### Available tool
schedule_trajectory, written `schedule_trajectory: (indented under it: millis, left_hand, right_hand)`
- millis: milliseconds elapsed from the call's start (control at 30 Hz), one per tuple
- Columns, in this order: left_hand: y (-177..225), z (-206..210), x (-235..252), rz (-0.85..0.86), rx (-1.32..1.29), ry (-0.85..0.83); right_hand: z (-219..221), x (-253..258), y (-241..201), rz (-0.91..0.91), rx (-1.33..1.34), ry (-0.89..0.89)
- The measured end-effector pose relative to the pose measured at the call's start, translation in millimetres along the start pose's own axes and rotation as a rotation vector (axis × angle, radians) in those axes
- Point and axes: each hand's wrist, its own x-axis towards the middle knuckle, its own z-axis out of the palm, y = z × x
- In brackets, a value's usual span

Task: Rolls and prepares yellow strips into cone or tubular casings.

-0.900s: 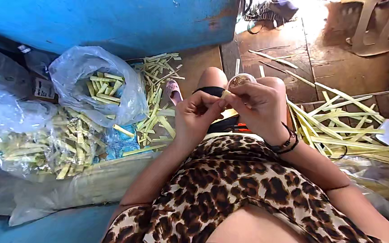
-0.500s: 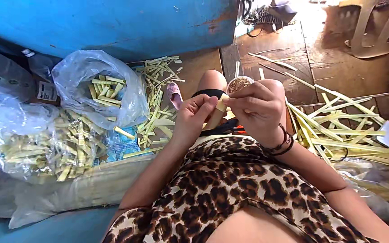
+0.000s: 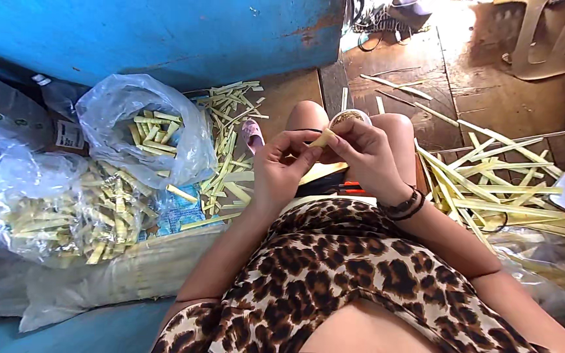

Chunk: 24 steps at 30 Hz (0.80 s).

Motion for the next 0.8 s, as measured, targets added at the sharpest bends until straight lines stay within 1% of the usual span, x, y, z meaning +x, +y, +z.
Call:
schedule_trajectory:
  millis: [33, 100, 133, 167, 233, 267, 300, 367, 400, 433, 467, 500, 533, 567, 633, 667, 700, 733, 800]
  left_hand:
    - [-6, 3, -1, 0.110, 0.140, 0.016]
    - [-20, 8, -2, 0.281, 0.428, -0.007]
    - [-25, 8, -3, 0.322, 0.531, -0.043]
    - [-29, 8, -4, 0.337, 0.581, -0.086]
    - [-32, 7, -2, 0.288, 0.527, -0.156]
    - [-32, 6, 0, 0.235, 0.428, -0.158]
    - [-30, 5, 3, 0.157, 0.295, -0.126]
    - [-20, 3, 11, -0.085, 0.024, -0.054]
    - [-13, 2, 14, -0.157, -0.059, -0.038]
    - [-6, 1, 15, -0.168, -0.072, -0.033]
    - [0, 0, 15, -0.145, -0.061, -0.035]
    - [6, -2, 14, -0.121, -0.081, -0.056]
    - [11, -5, 13, -0.106, -0.128, -0.101]
    - [15, -8, 13, -0.092, -0.159, -0.150]
    - [16, -10, 13, -0.042, -0.113, -0.191]
    - [13, -9, 13, -0.008, -0.066, -0.166]
    - [10, -6, 13, 0.028, -0.013, -0.108]
    - [6, -3, 13, 0.053, 0.006, -0.035]
    - [6, 3, 11, 0.052, -0.059, 0.079]
  right_hand:
    - [1, 1, 3, 0.070, 0.065, 0.008]
    - [3, 4, 5, 0.151, 0.068, 0.050]
    - [3, 7, 6, 0.167, 0.051, 0.075]
    - [2, 9, 7, 0.164, 0.046, 0.098]
    - [0, 9, 8, 0.106, 0.023, 0.146]
    - [-2, 8, 7, 0.052, -0.023, 0.152]
    - [-2, 5, 5, -0.031, -0.112, 0.134]
    - [0, 4, 5, -0.297, -0.412, 0.125]
    - [1, 7, 8, -0.476, -0.591, 0.132]
    - [1, 10, 13, -0.653, -0.731, 0.118]
    - [-1, 12, 16, -0.792, -0.815, 0.093]
    - [-4, 13, 17, -0.872, -0.838, 0.060]
    - [-6, 14, 16, -0.885, -0.809, 0.039]
    - [-7, 15, 12, -0.839, -0.751, 0.037]
    - [-8, 14, -3, -0.620, -0.666, 0.084]
    - [-6, 14, -11, -0.518, -0.662, 0.115]
    - [-4, 14, -14, -0.495, -0.675, 0.155]
    - [-2, 14, -12, -0.550, -0.693, 0.190]
    - [2, 14, -3, -0.785, -0.724, 0.216]
